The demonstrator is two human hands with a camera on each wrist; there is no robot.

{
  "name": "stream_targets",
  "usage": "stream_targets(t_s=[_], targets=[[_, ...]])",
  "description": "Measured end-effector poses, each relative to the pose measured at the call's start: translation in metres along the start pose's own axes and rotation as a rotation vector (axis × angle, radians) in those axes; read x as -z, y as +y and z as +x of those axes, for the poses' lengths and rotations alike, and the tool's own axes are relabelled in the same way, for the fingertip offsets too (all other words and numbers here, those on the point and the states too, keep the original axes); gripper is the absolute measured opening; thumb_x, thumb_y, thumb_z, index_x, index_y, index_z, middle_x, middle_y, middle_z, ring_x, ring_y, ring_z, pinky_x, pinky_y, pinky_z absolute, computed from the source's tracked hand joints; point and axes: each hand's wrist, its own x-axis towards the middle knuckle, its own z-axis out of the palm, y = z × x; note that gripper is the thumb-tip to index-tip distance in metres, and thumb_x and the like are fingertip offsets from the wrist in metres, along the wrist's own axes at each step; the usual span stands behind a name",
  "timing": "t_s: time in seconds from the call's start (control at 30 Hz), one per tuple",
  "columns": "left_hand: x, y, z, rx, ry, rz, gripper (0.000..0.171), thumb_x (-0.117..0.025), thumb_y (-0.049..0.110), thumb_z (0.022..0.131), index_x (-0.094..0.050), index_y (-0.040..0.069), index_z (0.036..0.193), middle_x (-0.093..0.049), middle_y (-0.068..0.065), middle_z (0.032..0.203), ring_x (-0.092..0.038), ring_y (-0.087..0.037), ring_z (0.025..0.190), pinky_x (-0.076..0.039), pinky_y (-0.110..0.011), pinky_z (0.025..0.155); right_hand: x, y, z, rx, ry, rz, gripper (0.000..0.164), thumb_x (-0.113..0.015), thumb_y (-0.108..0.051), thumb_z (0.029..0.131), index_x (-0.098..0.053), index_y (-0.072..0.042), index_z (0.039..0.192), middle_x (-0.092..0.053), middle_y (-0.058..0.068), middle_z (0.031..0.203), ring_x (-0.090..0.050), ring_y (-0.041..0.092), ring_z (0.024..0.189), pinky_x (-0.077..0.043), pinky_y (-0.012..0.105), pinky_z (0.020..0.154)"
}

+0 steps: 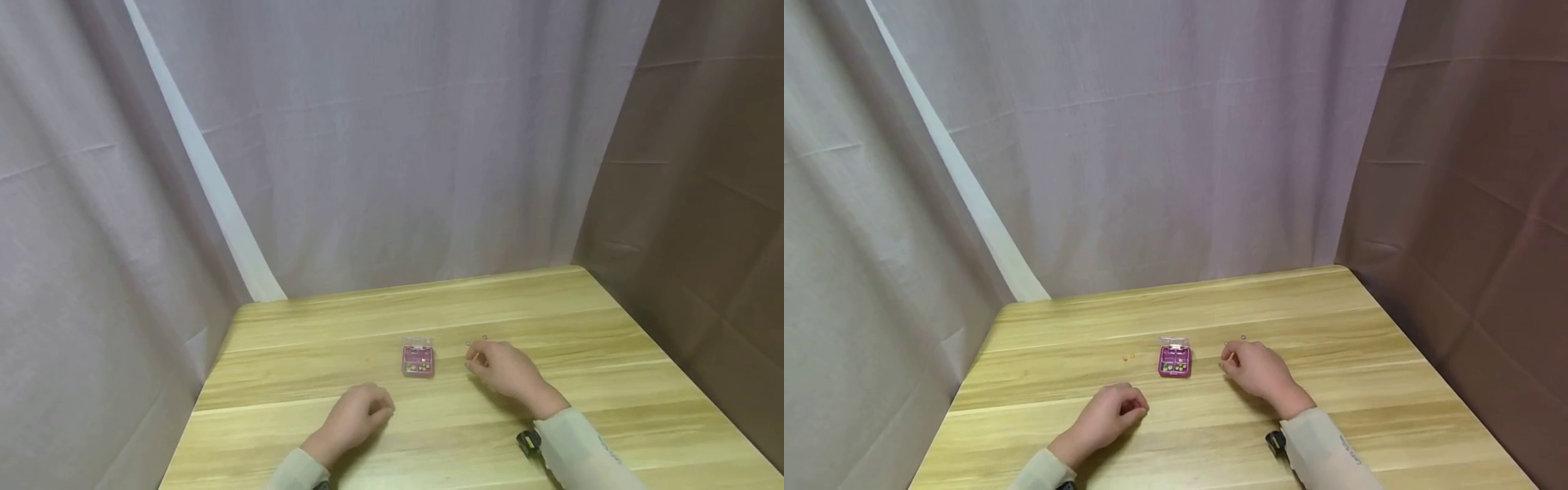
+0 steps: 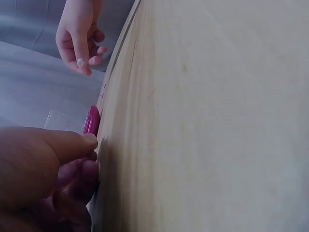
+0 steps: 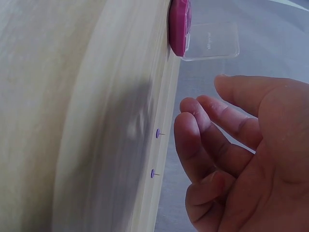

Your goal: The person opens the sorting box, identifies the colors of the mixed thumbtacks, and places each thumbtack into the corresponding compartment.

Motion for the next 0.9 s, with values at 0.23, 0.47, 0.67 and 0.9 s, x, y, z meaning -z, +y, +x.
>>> stream_targets(t_s=[0.23, 0.47, 0.67, 0.9], targets=[[0.003, 0.002, 0.009, -0.044, 0.076, -0.002, 0.007, -0.067, 0.028, 0.091, -0.073, 0.024, 0.091, -0.069, 0.010, 0.090, -0.058, -0.006, 0.084, -0.056, -0.039, 0.080, 0.004, 0.003, 0.000, 0.005, 0.016, -0.040, 0.013, -0.067, -0.033, 0.091, -0.070, -0.023, 0.100, -0.069, -0.007, 0.080, -0.055, 0.006, 0.060, -0.050, 0.032, 0.057], [0.003, 0.000, 0.027, 0.030, 0.072, -0.098, 0.015, -0.063, 0.033, 0.094, -0.070, 0.023, 0.103, -0.068, 0.006, 0.101, -0.058, -0.009, 0.092, -0.055, -0.042, 0.086, 0.004, 0.003, -0.002, 0.021, 0.025, -0.046, 0.010, -0.068, -0.032, 0.091, -0.070, -0.023, 0.096, -0.071, -0.006, 0.083, -0.056, 0.006, 0.065, -0.051, 0.033, 0.059], [0.001, 0.003, 0.048, 0.010, 0.062, -0.089, 0.014, -0.064, 0.032, 0.094, -0.071, 0.022, 0.101, -0.067, 0.010, 0.097, -0.057, -0.007, 0.088, -0.054, -0.041, 0.084, 0.003, 0.005, -0.003, 0.032, 0.041, -0.047, 0.009, -0.068, -0.032, 0.091, -0.070, -0.024, 0.095, -0.075, 0.001, 0.097, -0.058, 0.006, 0.070, -0.052, 0.034, 0.062], [-0.004, 0.004, 0.064, 0.014, 0.063, -0.071, 0.014, -0.064, 0.032, 0.094, -0.071, 0.022, 0.102, -0.069, 0.010, 0.100, -0.058, -0.007, 0.092, -0.053, -0.040, 0.087, 0.004, 0.003, -0.005, 0.011, 0.019, -0.041, 0.010, -0.067, -0.032, 0.091, -0.069, -0.023, 0.096, -0.070, -0.007, 0.083, -0.056, 0.006, 0.066, -0.051, 0.033, 0.061]])
